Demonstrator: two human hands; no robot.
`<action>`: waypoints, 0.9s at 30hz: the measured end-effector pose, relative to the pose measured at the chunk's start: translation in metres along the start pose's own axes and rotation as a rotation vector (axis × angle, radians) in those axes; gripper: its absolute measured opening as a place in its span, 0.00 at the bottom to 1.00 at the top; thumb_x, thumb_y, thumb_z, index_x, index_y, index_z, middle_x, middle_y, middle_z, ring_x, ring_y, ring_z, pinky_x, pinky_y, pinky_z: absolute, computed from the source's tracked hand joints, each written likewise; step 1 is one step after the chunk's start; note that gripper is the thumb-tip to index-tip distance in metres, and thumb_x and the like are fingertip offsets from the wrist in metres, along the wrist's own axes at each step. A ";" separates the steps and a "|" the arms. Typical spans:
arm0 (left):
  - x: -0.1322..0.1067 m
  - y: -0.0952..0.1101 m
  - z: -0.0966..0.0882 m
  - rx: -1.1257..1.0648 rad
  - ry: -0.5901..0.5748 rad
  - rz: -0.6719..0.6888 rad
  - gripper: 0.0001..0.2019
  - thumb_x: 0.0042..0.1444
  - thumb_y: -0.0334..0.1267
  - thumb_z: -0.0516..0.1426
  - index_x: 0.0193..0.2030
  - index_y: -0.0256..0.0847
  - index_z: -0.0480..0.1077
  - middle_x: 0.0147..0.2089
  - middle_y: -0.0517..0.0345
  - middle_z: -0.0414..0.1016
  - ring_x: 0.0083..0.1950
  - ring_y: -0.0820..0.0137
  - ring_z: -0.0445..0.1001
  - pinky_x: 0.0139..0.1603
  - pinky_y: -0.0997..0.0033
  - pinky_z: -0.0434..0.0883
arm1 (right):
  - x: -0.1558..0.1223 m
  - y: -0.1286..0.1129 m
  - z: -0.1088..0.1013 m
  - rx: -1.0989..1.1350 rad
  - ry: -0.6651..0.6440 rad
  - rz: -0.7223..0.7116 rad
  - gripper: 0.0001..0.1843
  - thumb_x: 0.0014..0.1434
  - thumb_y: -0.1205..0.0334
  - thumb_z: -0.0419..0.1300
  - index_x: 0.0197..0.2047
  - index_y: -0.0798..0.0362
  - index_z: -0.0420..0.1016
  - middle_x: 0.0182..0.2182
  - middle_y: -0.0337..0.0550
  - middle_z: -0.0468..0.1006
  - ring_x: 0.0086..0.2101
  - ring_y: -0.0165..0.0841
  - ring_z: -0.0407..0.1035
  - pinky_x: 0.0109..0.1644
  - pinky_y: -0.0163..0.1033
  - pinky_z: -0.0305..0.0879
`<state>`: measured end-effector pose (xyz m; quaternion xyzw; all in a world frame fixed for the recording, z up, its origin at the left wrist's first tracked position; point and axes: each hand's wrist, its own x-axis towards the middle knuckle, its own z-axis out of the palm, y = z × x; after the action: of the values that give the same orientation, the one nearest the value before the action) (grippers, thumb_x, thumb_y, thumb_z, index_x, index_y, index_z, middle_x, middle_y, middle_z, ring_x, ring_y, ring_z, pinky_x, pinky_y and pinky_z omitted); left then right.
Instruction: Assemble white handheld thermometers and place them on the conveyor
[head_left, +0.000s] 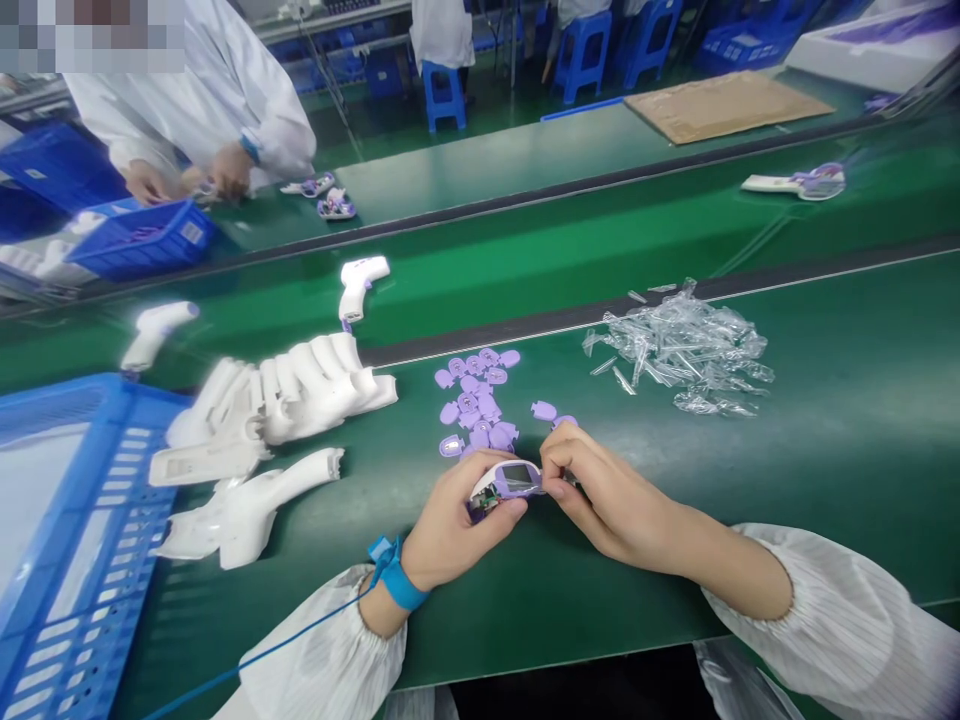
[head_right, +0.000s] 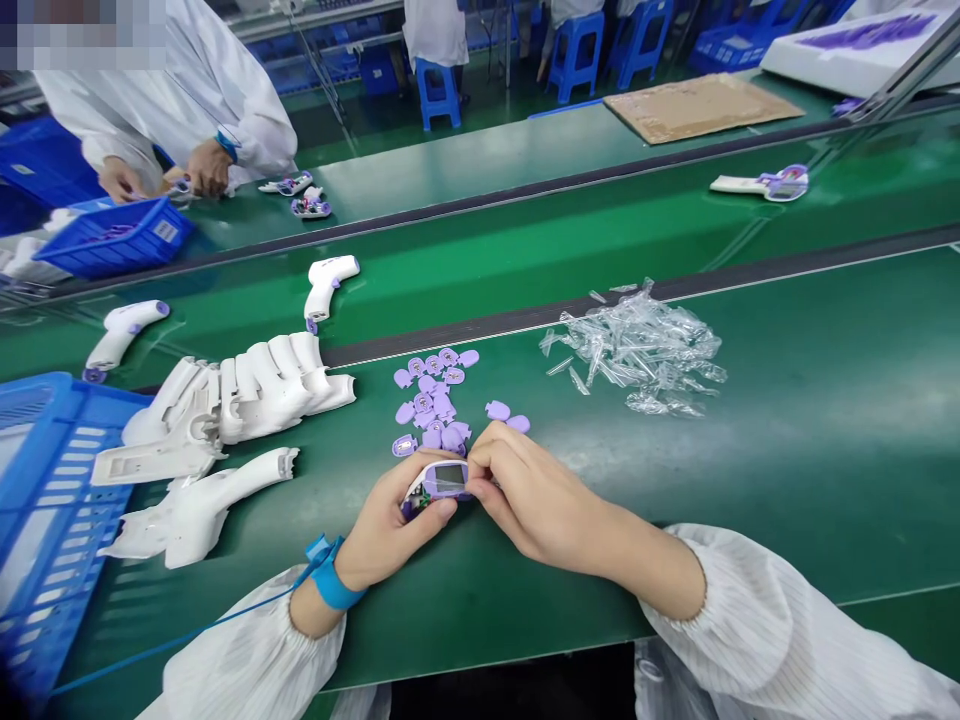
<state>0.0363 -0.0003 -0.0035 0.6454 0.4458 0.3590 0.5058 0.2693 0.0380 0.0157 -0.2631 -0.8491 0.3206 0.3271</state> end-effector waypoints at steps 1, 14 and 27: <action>0.000 0.000 0.000 0.007 -0.006 -0.004 0.12 0.69 0.40 0.63 0.57 0.41 0.77 0.54 0.50 0.82 0.55 0.59 0.80 0.58 0.63 0.73 | 0.000 0.000 -0.002 0.013 0.017 -0.005 0.07 0.79 0.68 0.50 0.45 0.48 0.60 0.37 0.39 0.68 0.36 0.33 0.63 0.40 0.38 0.65; -0.002 0.000 0.003 -0.042 -0.006 -0.164 0.14 0.73 0.47 0.58 0.55 0.41 0.75 0.40 0.54 0.79 0.34 0.69 0.74 0.39 0.68 0.73 | -0.021 0.077 -0.122 -0.631 0.334 0.670 0.07 0.64 0.56 0.62 0.37 0.49 0.76 0.32 0.44 0.76 0.34 0.41 0.70 0.40 0.46 0.64; -0.004 -0.002 0.003 -0.148 -0.069 -0.177 0.15 0.72 0.48 0.59 0.55 0.38 0.74 0.34 0.57 0.78 0.32 0.67 0.78 0.34 0.70 0.76 | -0.009 0.066 -0.086 -0.598 0.389 0.336 0.12 0.75 0.59 0.54 0.47 0.49 0.79 0.36 0.45 0.78 0.34 0.39 0.73 0.42 0.46 0.71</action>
<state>0.0368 -0.0043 -0.0066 0.5763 0.4556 0.3228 0.5968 0.3530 0.1076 0.0149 -0.5380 -0.7723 0.0522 0.3337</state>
